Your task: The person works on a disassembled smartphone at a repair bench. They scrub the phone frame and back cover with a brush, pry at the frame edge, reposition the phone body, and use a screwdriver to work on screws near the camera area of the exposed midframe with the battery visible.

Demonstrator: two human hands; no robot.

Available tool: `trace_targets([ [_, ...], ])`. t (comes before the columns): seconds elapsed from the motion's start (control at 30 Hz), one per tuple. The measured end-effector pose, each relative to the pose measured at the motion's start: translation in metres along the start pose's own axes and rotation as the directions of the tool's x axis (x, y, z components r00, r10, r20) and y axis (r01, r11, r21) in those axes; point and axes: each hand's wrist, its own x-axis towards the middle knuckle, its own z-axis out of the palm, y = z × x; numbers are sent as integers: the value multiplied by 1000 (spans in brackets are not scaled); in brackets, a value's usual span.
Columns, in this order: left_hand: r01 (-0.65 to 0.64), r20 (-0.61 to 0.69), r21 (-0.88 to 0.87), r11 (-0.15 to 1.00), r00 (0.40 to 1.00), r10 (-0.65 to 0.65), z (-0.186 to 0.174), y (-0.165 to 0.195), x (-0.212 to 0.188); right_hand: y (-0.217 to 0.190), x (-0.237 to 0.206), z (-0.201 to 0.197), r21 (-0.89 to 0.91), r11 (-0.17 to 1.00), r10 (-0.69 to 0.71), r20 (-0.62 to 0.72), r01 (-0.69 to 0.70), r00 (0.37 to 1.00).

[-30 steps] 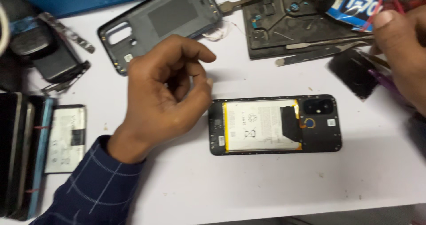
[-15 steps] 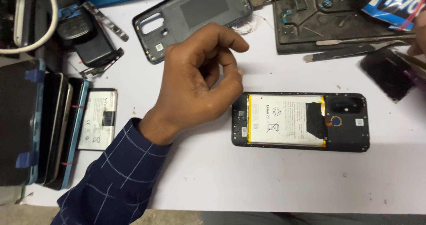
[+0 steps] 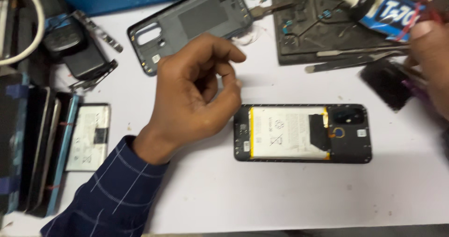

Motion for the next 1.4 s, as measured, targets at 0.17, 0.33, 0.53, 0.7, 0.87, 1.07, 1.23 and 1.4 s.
trace_targets([
  [0.17,24,-12,13,1000,1000,-24,2,2,-1,-4,-6,-9,204,979,-13,32,6,999],
  [0.33,58,-21,7,998,998,-58,3,4,-1,-13,-9,-12,337,941,-34,31,22,999],
  [0.53,52,-18,-6,999,998,-53,2,3,0,-28,-12,-18,303,951,-58,-13,59,998],
  [0.7,76,-15,-11,997,997,-76,2,5,-2,-30,-14,-23,380,925,-18,-32,29,999],
  [0.87,90,-15,-21,996,996,-90,3,5,-1,-29,-11,-24,423,904,-39,-71,66,997],
  [1.07,77,-7,-3,997,997,-77,3,5,0,-27,-11,-21,414,902,-62,-161,124,985],
  [1.23,93,-20,13,996,995,-93,3,7,-1,-8,-4,-18,400,896,-129,-182,193,975],
  [1.4,80,-24,21,997,997,-80,4,7,-1,14,-7,-15,400,902,-111,-148,162,983],
])
